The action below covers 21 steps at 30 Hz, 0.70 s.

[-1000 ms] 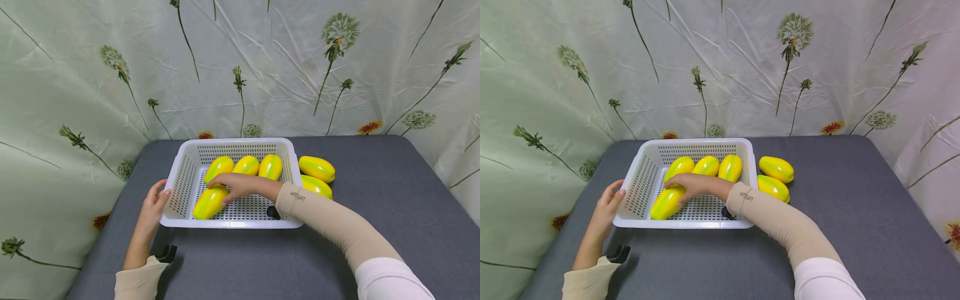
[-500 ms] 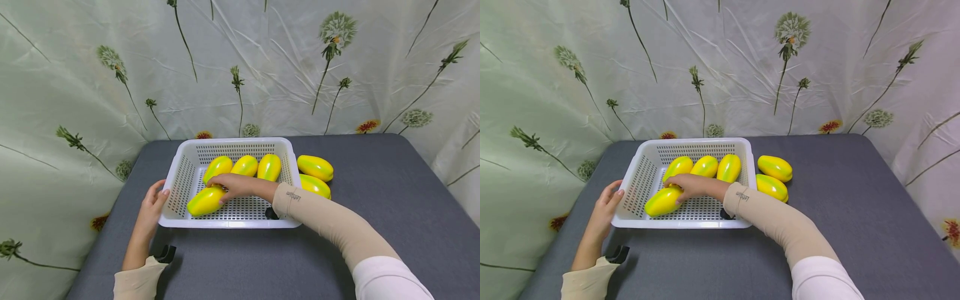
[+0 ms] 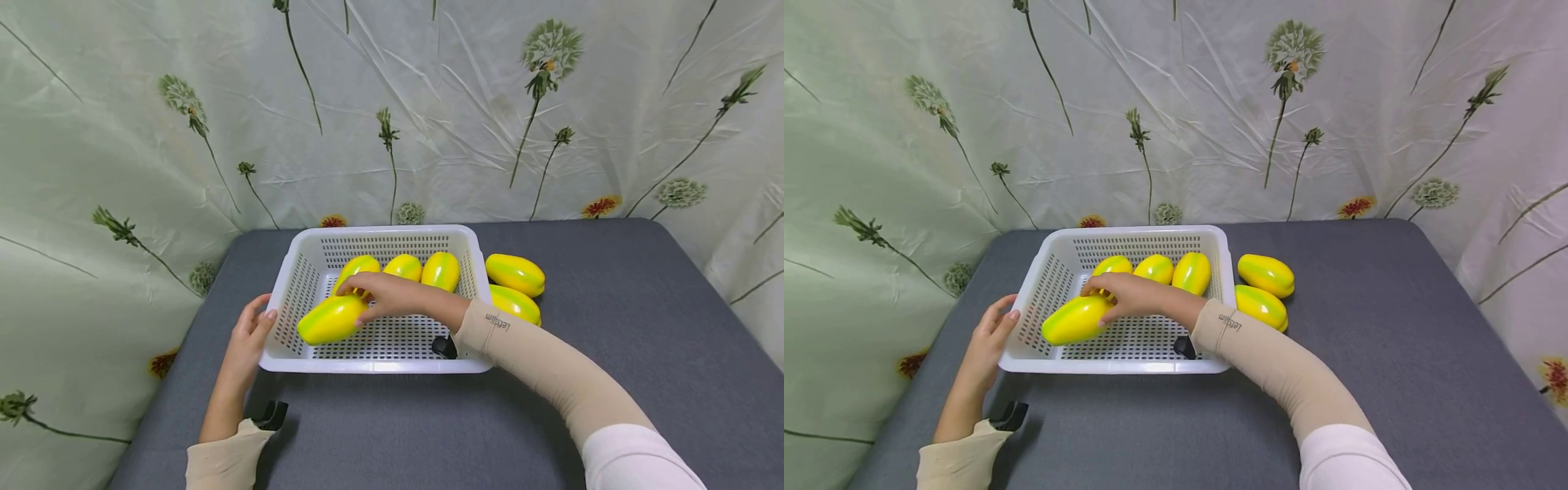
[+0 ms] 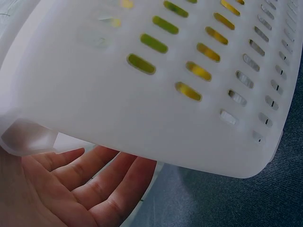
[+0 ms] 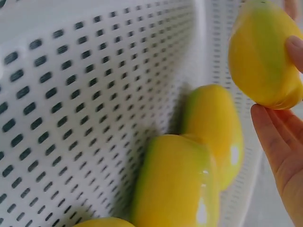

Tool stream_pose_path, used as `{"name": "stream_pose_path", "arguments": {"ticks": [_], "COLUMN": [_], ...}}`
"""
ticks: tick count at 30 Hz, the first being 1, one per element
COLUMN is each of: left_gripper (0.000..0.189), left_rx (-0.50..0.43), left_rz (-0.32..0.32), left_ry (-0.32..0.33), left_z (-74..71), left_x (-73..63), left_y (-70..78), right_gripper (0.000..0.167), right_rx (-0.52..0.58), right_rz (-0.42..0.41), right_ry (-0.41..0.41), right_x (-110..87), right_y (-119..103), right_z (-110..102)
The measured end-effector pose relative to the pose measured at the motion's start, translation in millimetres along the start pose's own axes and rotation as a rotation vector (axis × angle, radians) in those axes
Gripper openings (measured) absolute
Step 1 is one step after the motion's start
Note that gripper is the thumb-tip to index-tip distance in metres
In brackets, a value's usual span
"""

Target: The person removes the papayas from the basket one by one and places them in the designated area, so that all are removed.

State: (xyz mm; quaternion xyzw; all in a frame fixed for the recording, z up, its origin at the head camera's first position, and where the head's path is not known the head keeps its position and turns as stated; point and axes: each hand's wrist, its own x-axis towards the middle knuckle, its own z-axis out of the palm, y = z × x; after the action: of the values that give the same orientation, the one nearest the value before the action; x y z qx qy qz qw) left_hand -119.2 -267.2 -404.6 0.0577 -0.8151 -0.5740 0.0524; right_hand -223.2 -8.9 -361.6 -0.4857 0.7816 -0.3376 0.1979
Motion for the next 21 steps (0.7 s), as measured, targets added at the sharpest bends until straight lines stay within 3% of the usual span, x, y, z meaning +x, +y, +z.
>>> {"name": "stream_pose_path", "arguments": {"ticks": [12,21], "left_gripper": [0.047,0.045], "left_rx": [-0.025,-0.034], "left_rz": [0.013,0.027], "left_ry": [-0.002,0.005], "left_z": [1.9,2.2], "left_x": [-0.4,-1.0], "left_y": [0.4,-0.9], "right_gripper": [0.055,0.057], "right_rx": [0.117,0.119], "right_rz": [-0.010,-0.019], "right_ry": [0.150,0.220], "right_x": [-30.8,-59.1], "right_y": [-8,-7], "right_z": [-23,-39]}}
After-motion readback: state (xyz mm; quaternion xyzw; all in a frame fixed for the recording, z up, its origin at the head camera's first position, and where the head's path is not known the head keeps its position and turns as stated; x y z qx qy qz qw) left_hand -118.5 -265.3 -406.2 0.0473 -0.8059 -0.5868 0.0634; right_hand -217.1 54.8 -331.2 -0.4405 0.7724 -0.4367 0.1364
